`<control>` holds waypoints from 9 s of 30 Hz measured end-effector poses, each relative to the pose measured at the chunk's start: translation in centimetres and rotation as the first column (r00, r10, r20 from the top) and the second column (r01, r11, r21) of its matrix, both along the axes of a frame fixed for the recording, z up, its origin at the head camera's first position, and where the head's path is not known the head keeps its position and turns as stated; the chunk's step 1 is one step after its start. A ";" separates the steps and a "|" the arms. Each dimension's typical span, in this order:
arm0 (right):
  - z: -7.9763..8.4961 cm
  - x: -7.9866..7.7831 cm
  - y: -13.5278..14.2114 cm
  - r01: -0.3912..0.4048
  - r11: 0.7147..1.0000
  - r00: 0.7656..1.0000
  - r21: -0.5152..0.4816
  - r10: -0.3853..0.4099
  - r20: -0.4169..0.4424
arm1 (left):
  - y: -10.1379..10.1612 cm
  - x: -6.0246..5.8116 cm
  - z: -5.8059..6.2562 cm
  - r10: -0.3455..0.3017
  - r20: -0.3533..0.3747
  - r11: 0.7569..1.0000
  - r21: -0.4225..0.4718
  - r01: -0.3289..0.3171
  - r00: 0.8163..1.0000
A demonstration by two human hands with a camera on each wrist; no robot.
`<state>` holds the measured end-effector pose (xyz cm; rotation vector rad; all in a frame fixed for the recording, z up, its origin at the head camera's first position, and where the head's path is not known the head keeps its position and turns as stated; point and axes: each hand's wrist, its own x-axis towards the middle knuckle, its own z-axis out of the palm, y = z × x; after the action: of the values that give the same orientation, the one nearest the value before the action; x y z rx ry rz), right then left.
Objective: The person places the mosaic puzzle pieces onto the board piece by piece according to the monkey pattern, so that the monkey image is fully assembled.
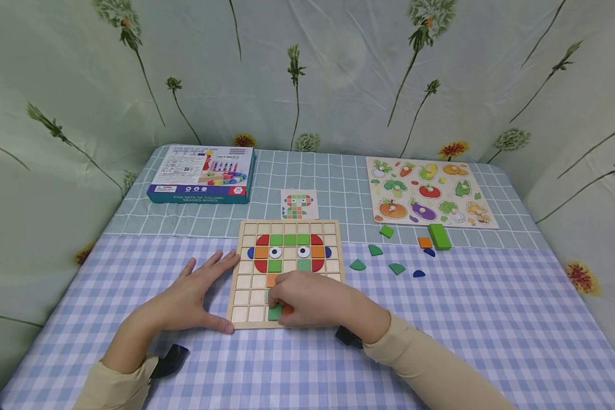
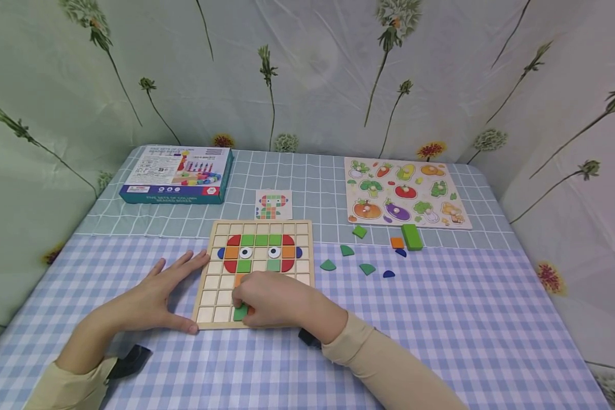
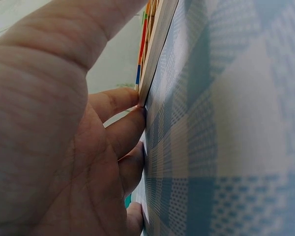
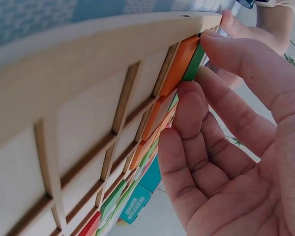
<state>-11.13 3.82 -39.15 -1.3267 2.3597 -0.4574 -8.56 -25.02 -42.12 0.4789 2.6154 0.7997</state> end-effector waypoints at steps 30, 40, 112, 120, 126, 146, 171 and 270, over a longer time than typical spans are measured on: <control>-0.2 0.1 -0.5 -0.028 1.000 0.998 0.006 0.028 -0.058 | 0.0 0.0 0.0 0.002 -0.001 1.000 -0.012 -0.002 1.000; 0.3 -0.2 0.6 -0.003 1.000 1.000 -0.006 0.003 -0.016 | 0.0 0.0 0.0 0.000 0.004 1.000 -0.004 0.000 1.000; -1.1 -9.6 20.8 0.653 0.758 0.758 -0.001 -0.653 -0.002 | 0.1 0.1 0.1 0.012 0.015 1.000 -0.007 -0.012 1.000; -1.1 -9.7 20.5 0.654 0.757 0.757 -0.002 -0.654 0.004 | 0.0 0.2 0.1 0.009 0.012 1.000 -0.005 -0.009 1.000; -1.1 -9.7 20.3 0.649 0.761 0.761 -0.013 -0.649 0.007 | 0.0 0.2 0.0 0.010 0.010 1.000 -0.008 -0.010 1.000; -0.6 -10.0 19.8 0.646 0.763 0.764 -0.016 -0.646 0.017 | 0.0 0.2 -0.1 0.014 0.005 1.000 -0.007 -0.014 1.000; 2.1 -6.7 8.3 0.339 0.933 0.939 -0.117 -0.343 -0.011 | 0.2 0.1 0.2 0.000 -0.010 1.000 -0.004 0.000 1.000; 1.6 -8.0 21.0 0.605 0.796 0.796 0.017 -0.605 -0.004 | 0.1 0.1 0.2 -0.010 -0.020 1.000 -0.001 0.010 1.000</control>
<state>-19.10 24.81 -37.59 -0.5155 2.7490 -0.6094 -8.42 -24.93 -41.94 0.5018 2.6298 0.7941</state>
